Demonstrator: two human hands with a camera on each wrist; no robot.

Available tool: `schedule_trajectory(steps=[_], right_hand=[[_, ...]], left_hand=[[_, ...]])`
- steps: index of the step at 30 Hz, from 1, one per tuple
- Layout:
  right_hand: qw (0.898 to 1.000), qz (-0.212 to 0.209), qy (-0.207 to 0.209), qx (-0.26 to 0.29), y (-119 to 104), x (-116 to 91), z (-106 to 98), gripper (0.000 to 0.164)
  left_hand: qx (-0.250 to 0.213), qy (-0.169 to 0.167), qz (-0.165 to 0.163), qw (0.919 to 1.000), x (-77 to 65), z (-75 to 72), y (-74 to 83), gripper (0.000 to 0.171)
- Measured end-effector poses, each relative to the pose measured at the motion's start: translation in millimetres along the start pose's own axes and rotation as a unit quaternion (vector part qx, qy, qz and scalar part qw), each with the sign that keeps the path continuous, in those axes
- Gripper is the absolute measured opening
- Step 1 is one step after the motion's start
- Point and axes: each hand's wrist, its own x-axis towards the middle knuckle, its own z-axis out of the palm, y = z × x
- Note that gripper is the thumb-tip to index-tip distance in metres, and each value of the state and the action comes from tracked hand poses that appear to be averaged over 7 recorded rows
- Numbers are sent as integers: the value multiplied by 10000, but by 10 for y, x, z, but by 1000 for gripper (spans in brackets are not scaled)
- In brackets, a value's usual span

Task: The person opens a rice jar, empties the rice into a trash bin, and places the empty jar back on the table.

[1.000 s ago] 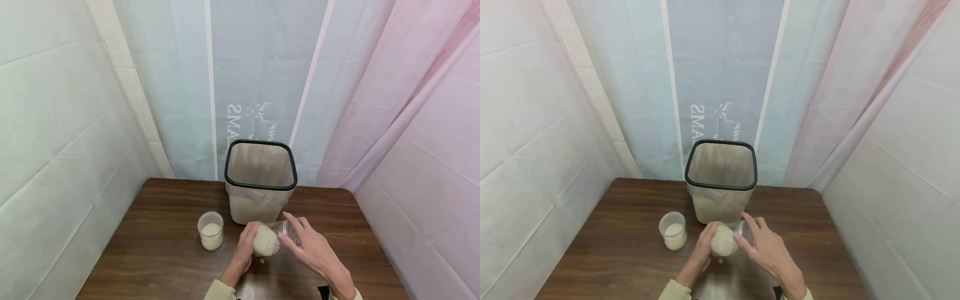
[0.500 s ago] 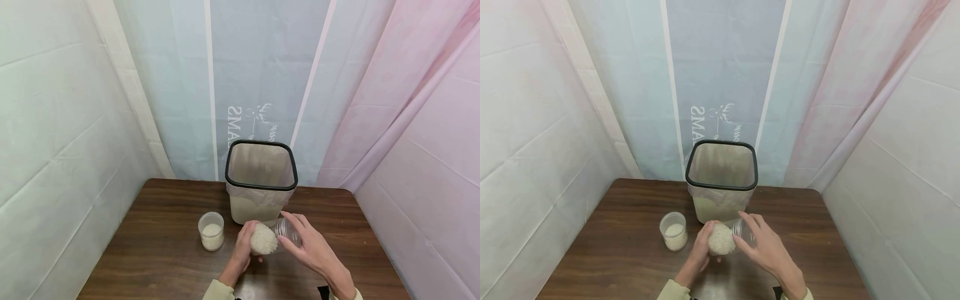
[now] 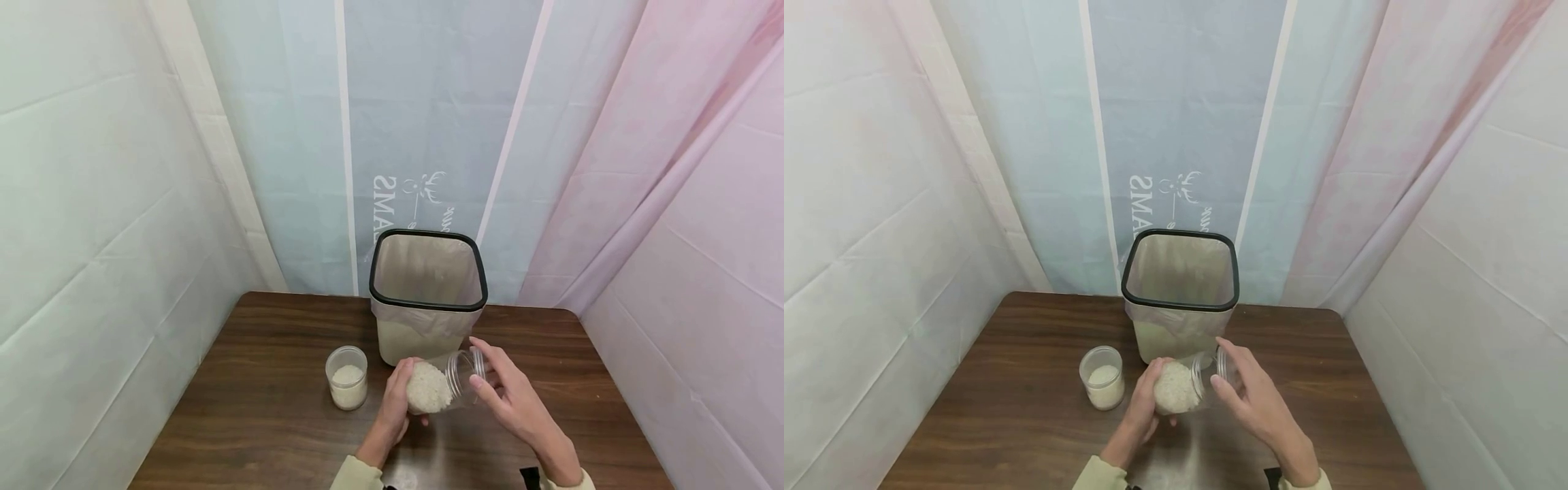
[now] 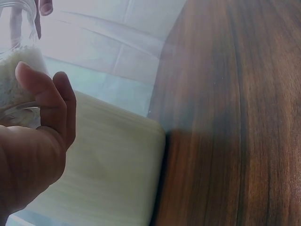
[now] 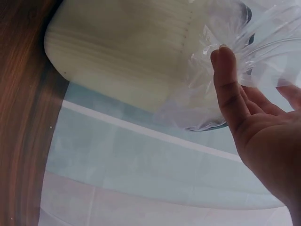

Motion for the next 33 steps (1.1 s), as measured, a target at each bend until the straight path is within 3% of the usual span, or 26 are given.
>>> schedule_trajectory(steps=[12, 19, 27, 33], right_hand=[[9975, -409, 348, 450, 183, -40, 21, 54], [9929, -284, 302, 1119, 401, -124, 105, 49], [9922, -95, 439, 1163, 604, -226, 236, 47], [9923, 163, 622, 1058, 719, -300, 332, 46]], left_hand=[[-238, 92, 32, 9997, -3, -7, 27, 46], [-496, 33, 115, 9987, -28, -24, 66, 54], [-640, 245, 52, 9976, -17, -84, 127, 47], [-669, 313, 88, 9972, -1, -118, 170, 51]])
